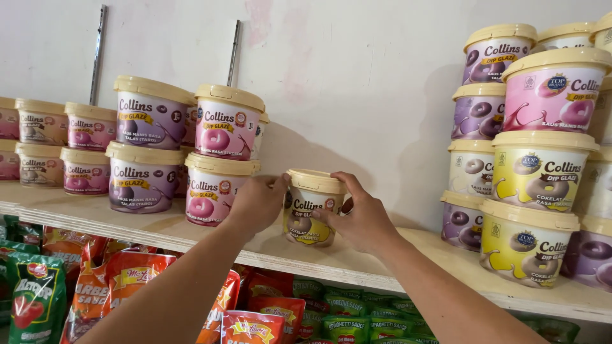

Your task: Organizing and stacking product tubs on a grocery store shelf to ensure labels are visible and items are tidy.

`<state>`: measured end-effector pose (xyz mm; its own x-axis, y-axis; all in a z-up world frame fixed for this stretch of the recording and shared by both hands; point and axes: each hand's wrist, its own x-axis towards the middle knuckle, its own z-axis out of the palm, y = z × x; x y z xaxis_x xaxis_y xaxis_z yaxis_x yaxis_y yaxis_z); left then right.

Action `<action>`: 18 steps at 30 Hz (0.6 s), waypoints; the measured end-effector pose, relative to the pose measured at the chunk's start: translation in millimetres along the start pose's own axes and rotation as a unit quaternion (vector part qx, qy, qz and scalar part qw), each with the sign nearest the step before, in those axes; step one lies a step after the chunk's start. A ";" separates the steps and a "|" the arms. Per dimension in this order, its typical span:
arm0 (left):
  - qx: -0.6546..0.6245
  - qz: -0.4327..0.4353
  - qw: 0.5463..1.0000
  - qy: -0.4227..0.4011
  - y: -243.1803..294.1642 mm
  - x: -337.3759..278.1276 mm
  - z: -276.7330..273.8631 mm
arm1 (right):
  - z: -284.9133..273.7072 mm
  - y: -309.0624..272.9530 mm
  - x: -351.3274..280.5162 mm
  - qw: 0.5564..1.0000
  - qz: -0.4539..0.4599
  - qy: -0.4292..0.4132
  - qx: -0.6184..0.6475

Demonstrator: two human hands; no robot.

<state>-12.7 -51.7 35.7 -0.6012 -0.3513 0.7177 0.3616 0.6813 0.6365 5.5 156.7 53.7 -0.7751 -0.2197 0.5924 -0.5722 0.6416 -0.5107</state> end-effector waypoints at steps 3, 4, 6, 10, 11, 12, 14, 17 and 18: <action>0.014 0.005 0.999 -0.029 7.1 5.3 -28.7 | 3.8 -12.0 -1.3 1.000 -0.014 0.003 -0.013; 0.015 0.004 0.999 -0.030 13.6 0.9 -34.5 | 7.4 -10.4 2.1 1.000 -0.013 0.002 -0.013; 0.043 0.044 0.996 -0.059 27.9 -5.5 -48.1 | 13.3 -9.7 11.0 0.999 -0.017 0.013 -0.028; 0.050 0.077 0.991 -0.092 31.6 9.5 -37.0 | 27.9 -8.6 25.2 1.000 -0.023 0.012 -0.016; 0.077 0.089 0.988 -0.099 32.8 13.5 -33.7 | 29.8 -10.4 26.6 1.000 -0.013 0.013 -0.026; 0.103 0.100 0.984 -0.105 34.1 17.6 -30.4 | 31.7 -12.2 28.1 0.999 -0.003 0.013 -0.036; 0.145 0.113 0.978 -0.102 33.9 27.0 -24.7 | 33.9 -11.2 33.5 0.999 -0.006 0.007 -0.042; 0.222 0.143 0.960 -0.095 27.2 44.2 -14.9 | 39.2 -6.5 44.6 0.998 -0.018 -0.007 -0.056; 0.256 0.164 0.948 -0.092 23.8 50.2 -10.8 | 41.2 -3.8 48.6 0.998 -0.025 -0.012 -0.065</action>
